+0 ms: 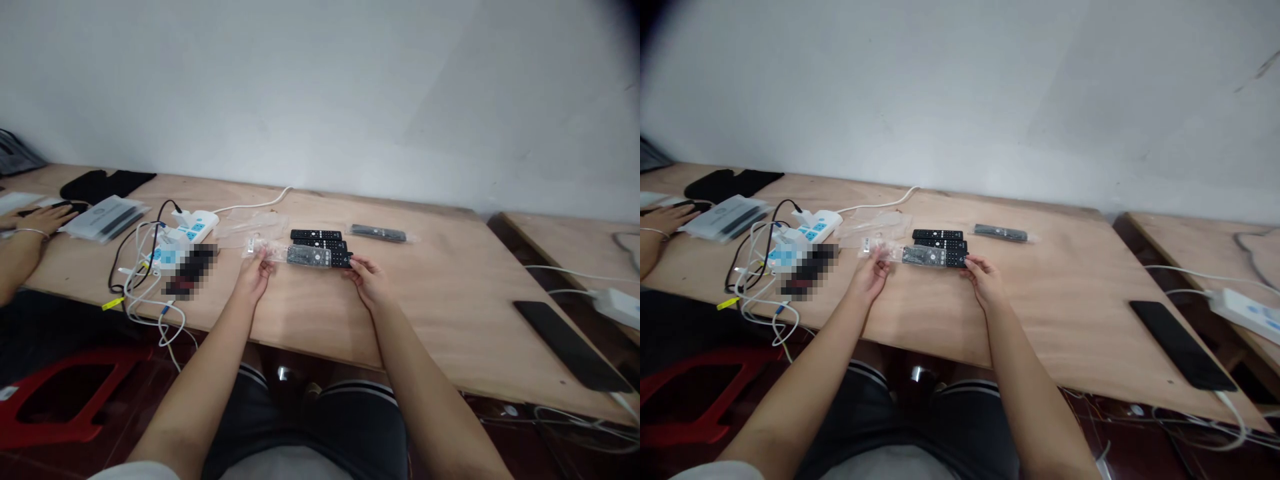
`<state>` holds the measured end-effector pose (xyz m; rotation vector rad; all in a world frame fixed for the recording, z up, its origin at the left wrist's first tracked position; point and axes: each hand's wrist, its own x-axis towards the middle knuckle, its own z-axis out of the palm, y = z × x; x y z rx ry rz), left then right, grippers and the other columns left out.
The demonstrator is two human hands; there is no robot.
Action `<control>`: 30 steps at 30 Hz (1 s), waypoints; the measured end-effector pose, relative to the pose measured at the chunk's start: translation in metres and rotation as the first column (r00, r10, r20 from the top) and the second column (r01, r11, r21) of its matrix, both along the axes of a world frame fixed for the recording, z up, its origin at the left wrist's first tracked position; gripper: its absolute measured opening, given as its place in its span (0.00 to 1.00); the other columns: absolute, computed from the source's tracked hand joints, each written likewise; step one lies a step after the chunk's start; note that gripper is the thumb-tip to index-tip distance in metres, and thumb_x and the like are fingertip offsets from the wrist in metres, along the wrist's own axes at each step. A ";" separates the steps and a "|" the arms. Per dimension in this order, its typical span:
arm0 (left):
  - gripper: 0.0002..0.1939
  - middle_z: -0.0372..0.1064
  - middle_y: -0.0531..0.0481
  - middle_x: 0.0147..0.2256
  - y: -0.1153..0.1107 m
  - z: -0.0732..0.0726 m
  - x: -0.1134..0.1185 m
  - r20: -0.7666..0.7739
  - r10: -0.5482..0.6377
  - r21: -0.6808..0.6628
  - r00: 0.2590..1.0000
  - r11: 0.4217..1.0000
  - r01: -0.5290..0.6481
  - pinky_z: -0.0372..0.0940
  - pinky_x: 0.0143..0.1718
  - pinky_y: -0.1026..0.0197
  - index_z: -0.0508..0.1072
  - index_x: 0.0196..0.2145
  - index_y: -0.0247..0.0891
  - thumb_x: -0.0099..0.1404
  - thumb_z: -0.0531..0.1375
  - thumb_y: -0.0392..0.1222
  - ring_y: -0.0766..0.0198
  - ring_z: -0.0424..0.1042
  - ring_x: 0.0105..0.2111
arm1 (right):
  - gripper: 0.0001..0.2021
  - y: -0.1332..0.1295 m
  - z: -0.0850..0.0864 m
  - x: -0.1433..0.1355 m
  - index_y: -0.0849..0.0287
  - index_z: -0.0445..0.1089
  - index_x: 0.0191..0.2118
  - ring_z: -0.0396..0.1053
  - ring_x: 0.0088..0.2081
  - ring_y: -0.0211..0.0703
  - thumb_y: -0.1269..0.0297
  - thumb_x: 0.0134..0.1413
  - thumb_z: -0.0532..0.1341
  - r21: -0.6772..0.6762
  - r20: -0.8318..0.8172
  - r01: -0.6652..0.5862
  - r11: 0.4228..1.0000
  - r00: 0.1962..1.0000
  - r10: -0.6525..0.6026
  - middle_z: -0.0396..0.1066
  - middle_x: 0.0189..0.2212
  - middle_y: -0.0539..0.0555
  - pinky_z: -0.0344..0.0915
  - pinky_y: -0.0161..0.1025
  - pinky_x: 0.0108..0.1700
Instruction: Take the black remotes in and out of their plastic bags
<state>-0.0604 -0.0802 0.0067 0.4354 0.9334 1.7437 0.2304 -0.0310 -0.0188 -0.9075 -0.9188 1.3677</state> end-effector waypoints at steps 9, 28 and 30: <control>0.15 0.74 0.46 0.23 -0.006 -0.007 0.014 -0.371 -0.210 -0.064 0.905 0.978 0.201 0.62 0.23 0.66 0.78 0.27 0.32 0.57 0.75 0.47 0.67 0.70 0.21 | 0.21 -0.001 0.001 -0.001 0.52 0.78 0.34 0.76 0.33 0.43 0.51 0.33 0.80 0.006 0.006 0.004 1.000 1.000 -0.004 0.80 0.37 0.51 0.78 0.43 0.35; 0.06 0.72 0.55 0.23 0.010 0.042 -0.019 -0.115 0.081 -0.150 0.990 0.984 -0.098 0.58 0.18 0.70 0.72 0.31 0.35 0.62 0.66 0.36 0.72 0.68 0.18 | 0.17 0.003 0.004 0.002 0.52 0.74 0.33 0.76 0.33 0.42 0.57 0.37 0.78 -0.022 -0.136 0.045 0.999 0.990 -0.048 0.76 0.35 0.48 0.75 0.41 0.34; 0.05 0.70 0.56 0.23 0.017 0.056 -0.035 -0.093 0.111 -0.119 0.989 0.985 -0.122 0.59 0.18 0.70 0.71 0.31 0.36 0.63 0.64 0.35 0.72 0.68 0.18 | 0.17 0.002 0.005 0.001 0.52 0.74 0.32 0.76 0.32 0.41 0.58 0.37 0.78 -0.024 -0.152 0.044 0.999 0.987 -0.047 0.76 0.34 0.48 0.75 0.39 0.33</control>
